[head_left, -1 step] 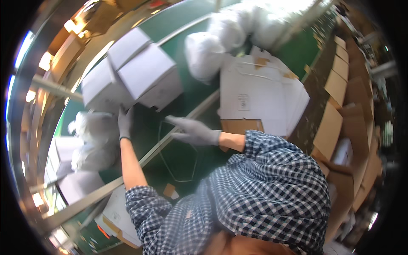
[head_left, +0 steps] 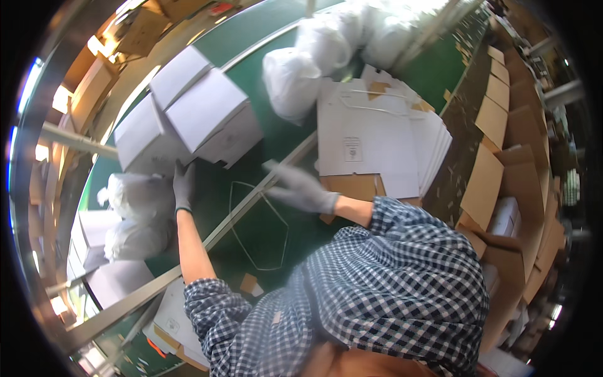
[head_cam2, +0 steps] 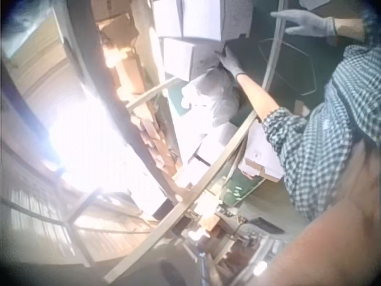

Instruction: The person walks to a conveyor belt and assembles white cardboard boxes by folding flat sheets into shape and inserting them into larger boxes. The person repeatedly picks up flat sheets, folds them, and places them into boxes on the belt.

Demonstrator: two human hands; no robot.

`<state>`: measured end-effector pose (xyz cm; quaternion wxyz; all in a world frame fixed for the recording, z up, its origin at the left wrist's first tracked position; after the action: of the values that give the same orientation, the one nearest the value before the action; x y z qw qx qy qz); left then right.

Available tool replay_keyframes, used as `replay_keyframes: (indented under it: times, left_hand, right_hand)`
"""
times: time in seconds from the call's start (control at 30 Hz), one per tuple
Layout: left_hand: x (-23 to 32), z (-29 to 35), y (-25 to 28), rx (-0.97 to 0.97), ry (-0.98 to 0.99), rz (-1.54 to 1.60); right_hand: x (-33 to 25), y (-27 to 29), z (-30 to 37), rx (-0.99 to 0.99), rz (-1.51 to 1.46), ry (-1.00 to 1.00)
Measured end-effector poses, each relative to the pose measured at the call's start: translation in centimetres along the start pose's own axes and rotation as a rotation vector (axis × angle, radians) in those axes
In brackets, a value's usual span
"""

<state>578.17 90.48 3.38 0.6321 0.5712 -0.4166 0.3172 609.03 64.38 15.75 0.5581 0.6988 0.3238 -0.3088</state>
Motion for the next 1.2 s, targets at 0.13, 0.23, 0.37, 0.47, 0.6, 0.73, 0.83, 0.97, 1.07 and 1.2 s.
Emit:
replay_keyframes:
  times: [0.13,0.23,0.37,0.47,0.6,0.73,0.83,0.97,1.07,1.2]
  left_hand:
    - [1.4,2.7,-5.2,-0.174,-0.142,-0.206]
    - [2.1,7.4,-8.5,-0.247,-0.061,-0.158]
    - [3.1,16.7,-15.8,-0.323,-0.023,-0.2]
    - [2.1,24.0,-25.2,-0.48,0.11,-0.106]
    - [3.8,26.6,-33.2,-0.407,0.185,0.138]
    - [9.8,28.2,-36.7,-0.807,-0.123,-0.443]
    - [15.9,26.1,-30.0,-0.365,-0.093,-0.192]
    - [23.1,24.1,-24.7,-0.403,-0.139,0.126]
    - [27.8,23.8,-19.2,-0.496,-0.21,0.155]
    - [27.8,25.5,-8.8,-0.511,0.021,0.148]
  right_hand:
    - [15.8,10.4,7.4,0.166,0.652,-0.628]
    - [18.7,9.3,9.6,-0.25,0.813,-0.609]
    - [15.4,4.2,12.6,-0.358,0.74,-0.556]
    - [15.0,0.9,14.5,-0.299,0.567,-0.557]
    - [20.0,6.4,16.6,0.054,0.432,-0.66]
    - [28.4,17.0,23.2,0.159,0.544,-1.22]
    - [26.3,17.9,22.1,0.163,0.805,-1.002]
    - [18.4,12.0,17.1,0.262,0.607,-0.407]
    - [16.8,11.4,13.0,0.29,0.585,-0.133]
    - [27.7,17.3,11.2,0.367,0.208,-0.466]
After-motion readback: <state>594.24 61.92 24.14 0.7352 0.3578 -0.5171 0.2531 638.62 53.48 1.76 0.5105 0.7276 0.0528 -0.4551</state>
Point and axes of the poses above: each hand's wrist, its own z-axis away from the middle knuckle, its own y-axis out of the back of the hand, x = y × z, the point moved 10 cm from there along -z, towards the middle knuckle, and after that the axes turned 8 degrees about -y, right-handed, at the moved point
